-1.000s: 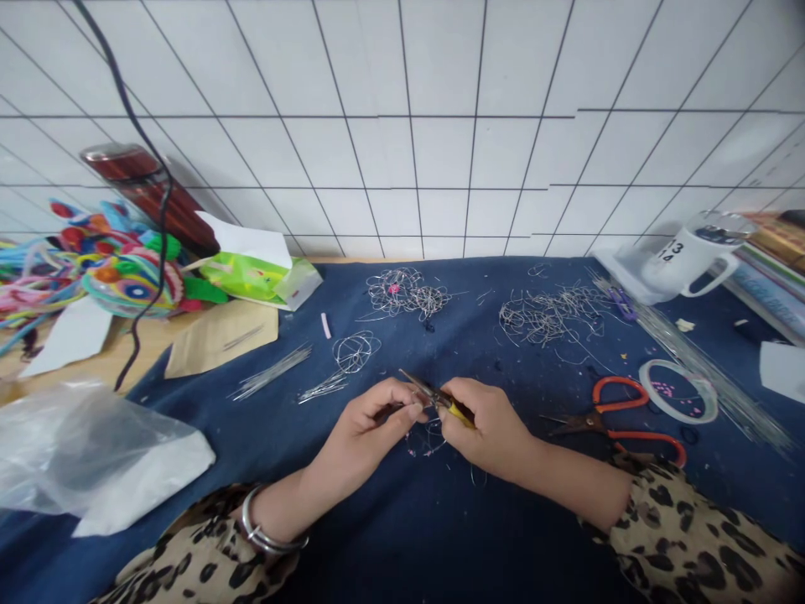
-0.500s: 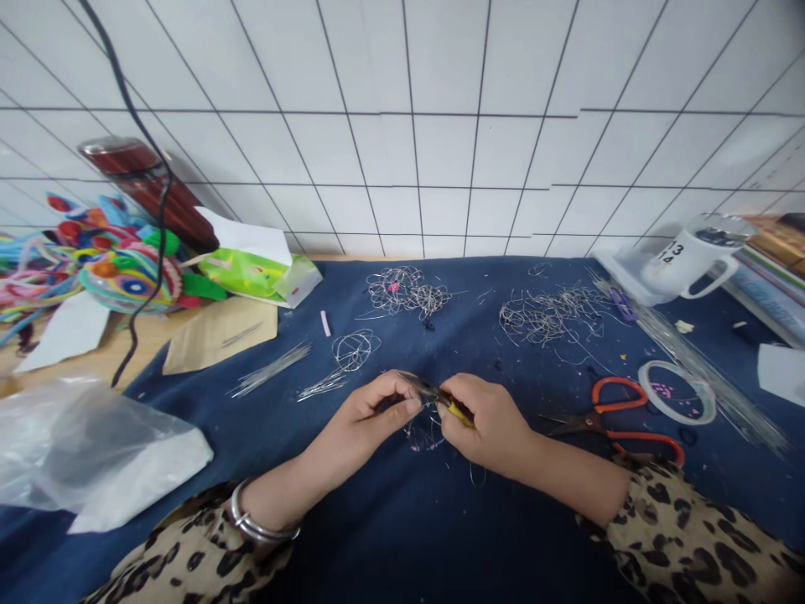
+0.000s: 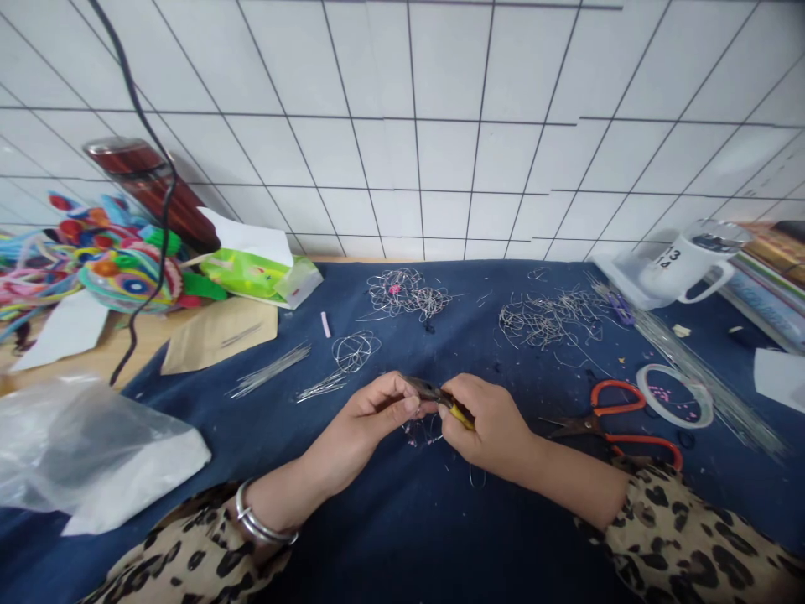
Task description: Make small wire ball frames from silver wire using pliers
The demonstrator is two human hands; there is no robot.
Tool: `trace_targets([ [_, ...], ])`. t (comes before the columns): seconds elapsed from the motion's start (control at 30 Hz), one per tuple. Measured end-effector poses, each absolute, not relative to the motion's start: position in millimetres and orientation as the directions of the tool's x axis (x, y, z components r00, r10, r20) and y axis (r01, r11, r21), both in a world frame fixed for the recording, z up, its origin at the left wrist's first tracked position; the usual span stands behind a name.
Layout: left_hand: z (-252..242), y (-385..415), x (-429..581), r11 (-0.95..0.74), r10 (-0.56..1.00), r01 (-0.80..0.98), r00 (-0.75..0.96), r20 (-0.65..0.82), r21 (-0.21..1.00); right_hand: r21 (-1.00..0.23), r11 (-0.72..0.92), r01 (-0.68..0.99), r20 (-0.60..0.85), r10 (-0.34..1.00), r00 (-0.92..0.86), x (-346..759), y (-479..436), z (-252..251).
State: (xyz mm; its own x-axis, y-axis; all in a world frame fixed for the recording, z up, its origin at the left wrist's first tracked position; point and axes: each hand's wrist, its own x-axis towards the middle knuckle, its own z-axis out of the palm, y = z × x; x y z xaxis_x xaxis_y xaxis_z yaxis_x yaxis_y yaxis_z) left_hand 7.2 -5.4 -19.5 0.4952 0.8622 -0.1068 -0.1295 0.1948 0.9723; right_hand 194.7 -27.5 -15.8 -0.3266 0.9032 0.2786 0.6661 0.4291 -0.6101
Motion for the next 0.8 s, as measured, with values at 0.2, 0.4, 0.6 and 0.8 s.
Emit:
trace_targets([
  [0.2,-20,-6,7,0.147,0.873,-0.137,0.484,-0.063,0.979,-0.627,0.412,0.661,0.263,0.911,-0.317,195,-27,-18],
  [0.4,-22,-4,5,0.122,0.872,-0.157,0.489,-0.03,0.98,-0.659,0.407,0.633,0.261,0.913,-0.315,195,-29,-20],
  [0.6,-23,-2,5,0.047,0.879,-0.089,0.477,0.001,0.995,-0.691,0.383,0.613,0.251,0.922,-0.294,195,-31,-19],
  [0.8,-24,-3,5,0.033,0.88,-0.09,0.475,0.014,0.995,-0.63,0.351,0.693,0.237,0.936,-0.259,212,-23,-18],
])
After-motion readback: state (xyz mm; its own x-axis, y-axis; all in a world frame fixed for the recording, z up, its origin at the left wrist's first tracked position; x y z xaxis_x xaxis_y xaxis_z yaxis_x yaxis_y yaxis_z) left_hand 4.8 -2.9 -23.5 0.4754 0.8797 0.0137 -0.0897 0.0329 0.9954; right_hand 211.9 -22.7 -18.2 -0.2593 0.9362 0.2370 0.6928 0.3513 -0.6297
